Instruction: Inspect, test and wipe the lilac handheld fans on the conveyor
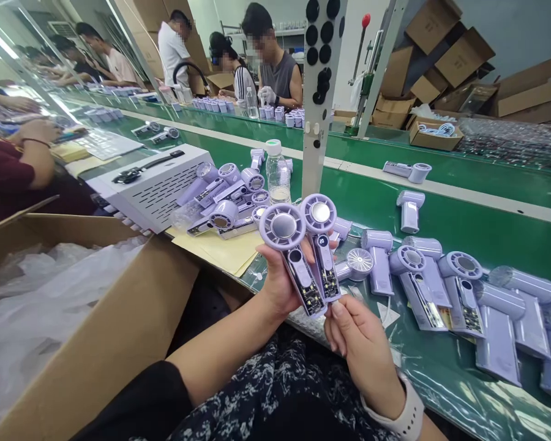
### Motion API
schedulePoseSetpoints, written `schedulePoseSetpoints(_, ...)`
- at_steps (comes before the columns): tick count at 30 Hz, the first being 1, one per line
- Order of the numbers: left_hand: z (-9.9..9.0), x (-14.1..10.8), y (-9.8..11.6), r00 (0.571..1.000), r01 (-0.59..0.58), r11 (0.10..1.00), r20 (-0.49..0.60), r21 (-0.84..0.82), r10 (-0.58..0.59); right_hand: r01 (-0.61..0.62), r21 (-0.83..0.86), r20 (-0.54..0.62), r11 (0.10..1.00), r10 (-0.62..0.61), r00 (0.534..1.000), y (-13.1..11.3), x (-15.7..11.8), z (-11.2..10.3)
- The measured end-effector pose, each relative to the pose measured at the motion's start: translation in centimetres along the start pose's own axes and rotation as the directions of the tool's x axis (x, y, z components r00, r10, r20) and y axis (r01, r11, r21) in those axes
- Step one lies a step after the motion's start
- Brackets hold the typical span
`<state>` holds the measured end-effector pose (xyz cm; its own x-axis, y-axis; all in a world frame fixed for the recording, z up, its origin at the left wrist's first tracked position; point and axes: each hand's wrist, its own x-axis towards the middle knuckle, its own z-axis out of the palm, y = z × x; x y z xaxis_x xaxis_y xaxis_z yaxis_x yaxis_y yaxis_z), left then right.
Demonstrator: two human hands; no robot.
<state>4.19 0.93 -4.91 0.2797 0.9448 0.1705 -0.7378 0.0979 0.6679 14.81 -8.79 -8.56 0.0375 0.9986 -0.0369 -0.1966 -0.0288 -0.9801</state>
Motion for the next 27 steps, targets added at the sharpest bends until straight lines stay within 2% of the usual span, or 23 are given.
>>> schedulePoseSetpoints(3,-0.3,-0.5,-0.9,1.000,-0.022,1.000,-0.004,-0.002,0.022,-0.018,0.103,-0.084,0.994,0.026,0.996,0.8,-0.4,0.6)
schedulePoseSetpoints(6,-0.8,-0.8,-1.5,1.000,-0.001,1.000,-0.002,-0.008,0.001,-0.029,0.098,-0.088,0.995,0.038,0.995,1.3,-0.4,0.6)
schedulePoseSetpoints(11,-0.9,-0.6,-1.5,0.999,0.022,1.000,-0.036,-0.007,-0.023,0.028,-0.134,-0.015,0.991,-0.030,0.999,1.3,0.2,-0.5)
schedulePoseSetpoints(15,-0.9,0.2,-0.5,0.993,-0.004,0.999,-0.119,-0.050,-0.003,0.192,-0.331,0.009,0.924,-0.201,0.980,1.0,-0.3,-0.2)
schedulePoseSetpoints(17,-1.2,0.8,0.5,0.981,-0.077,0.997,-0.182,-0.029,0.070,0.280,-0.465,0.087,0.840,-0.271,0.959,0.6,0.0,-0.3)
schedulePoseSetpoints(18,-1.5,1.0,1.1,0.973,-0.112,0.994,-0.202,-0.009,0.108,0.303,-0.533,0.158,0.790,-0.259,0.953,0.0,0.6,-0.7)
schedulePoseSetpoints(19,-1.8,1.1,1.7,0.969,-0.135,0.991,-0.205,0.012,0.135,0.309,-0.600,0.223,0.738,-0.217,0.950,-0.7,1.5,-1.4)
schedulePoseSetpoints(21,-2.3,1.1,3.0,0.975,-0.136,0.990,-0.172,0.032,0.139,0.260,-0.758,0.254,0.598,-0.097,0.962,-3.0,4.3,-3.8)
schedulePoseSetpoints(22,-2.6,0.8,3.6,0.981,-0.121,0.992,-0.149,0.031,0.125,0.201,-0.837,0.191,0.508,-0.073,0.979,-4.5,6.2,-5.5)
schedulePoseSetpoints(23,-2.8,0.5,4.2,0.985,-0.105,0.994,-0.134,0.027,0.107,0.072,-0.924,0.041,0.376,-0.088,0.995,-5.9,8.3,-7.3)
schedulePoseSetpoints(25,-3.3,-0.3,5.0,0.989,-0.065,0.998,-0.130,0.024,0.068,-0.075,-0.962,-0.117,0.262,-0.150,0.982,-8.6,12.6,-11.0)
schedulePoseSetpoints(27,-3.9,-1.4,5.7,0.989,-0.042,0.998,-0.137,0.037,0.047,-0.156,-0.972,-0.189,0.177,-0.187,0.964,-10.2,16.5,-14.0)
